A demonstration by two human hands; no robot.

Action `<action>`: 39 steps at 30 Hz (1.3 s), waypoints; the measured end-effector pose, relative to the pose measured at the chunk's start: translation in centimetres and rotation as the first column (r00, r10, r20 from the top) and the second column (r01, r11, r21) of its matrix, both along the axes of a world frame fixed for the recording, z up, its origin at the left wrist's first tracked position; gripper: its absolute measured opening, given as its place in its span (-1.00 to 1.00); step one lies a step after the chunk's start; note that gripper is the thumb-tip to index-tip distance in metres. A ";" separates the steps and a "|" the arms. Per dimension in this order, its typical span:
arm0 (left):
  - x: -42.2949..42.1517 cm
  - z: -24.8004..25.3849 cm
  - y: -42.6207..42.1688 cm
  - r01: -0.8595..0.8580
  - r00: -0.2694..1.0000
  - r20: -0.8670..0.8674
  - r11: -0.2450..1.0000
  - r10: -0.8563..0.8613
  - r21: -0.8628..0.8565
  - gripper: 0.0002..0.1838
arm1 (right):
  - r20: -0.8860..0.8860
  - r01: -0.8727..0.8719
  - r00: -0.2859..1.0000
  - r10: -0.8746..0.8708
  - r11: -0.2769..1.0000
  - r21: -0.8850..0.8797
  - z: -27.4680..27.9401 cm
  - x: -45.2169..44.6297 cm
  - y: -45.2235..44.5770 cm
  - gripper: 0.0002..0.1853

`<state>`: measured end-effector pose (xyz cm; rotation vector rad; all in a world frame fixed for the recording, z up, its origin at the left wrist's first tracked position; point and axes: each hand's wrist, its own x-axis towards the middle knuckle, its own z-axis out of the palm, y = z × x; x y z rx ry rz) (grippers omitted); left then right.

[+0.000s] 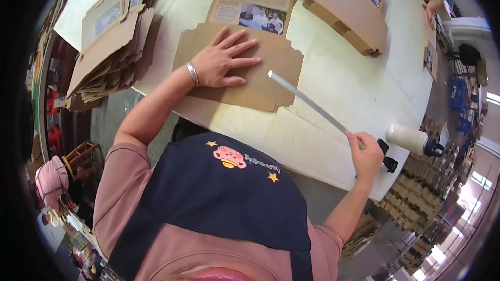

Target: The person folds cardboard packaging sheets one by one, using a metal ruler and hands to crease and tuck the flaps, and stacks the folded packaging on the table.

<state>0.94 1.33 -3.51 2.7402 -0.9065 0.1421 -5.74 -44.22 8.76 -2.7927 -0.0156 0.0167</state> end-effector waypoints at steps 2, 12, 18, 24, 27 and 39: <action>0.3 0.0 0.3 0.056 0.998 0.024 0.998 -0.055 -0.014 -0.35 | -0.073 -0.018 0.997 0.016 0.999 -0.027 0.9 -0.5 -3.0 -0.75; 0.8 0.2 0.0 0.031 1.000 0.005 0.996 -0.030 -0.086 -0.41 | -0.248 -0.179 0.944 0.219 0.968 0.174 -4.3 2.4 -4.3 -0.80; 0.8 -0.1 -0.2 0.004 1.000 0.005 0.996 -0.003 -0.092 -0.40 | -0.272 -0.169 0.924 0.271 0.923 0.345 -7.6 3.7 3.4 -0.81; 1.0 -1.1 0.0 0.027 0.998 0.059 0.990 -0.018 -0.141 -0.42 | -0.227 -0.265 0.917 0.329 0.925 0.272 -6.3 3.5 7.7 -0.75; -0.3 -1.0 -0.8 -0.081 0.995 0.044 0.993 0.085 -0.081 -0.42 | -0.036 -0.452 0.883 0.468 0.868 0.205 -6.3 3.2 7.2 -0.72; -5.3 2.4 -3.1 -0.294 0.938 -0.179 0.955 0.297 0.047 -0.14 | -0.449 -0.252 0.776 0.442 0.871 0.422 -6.4 3.6 8.1 -0.68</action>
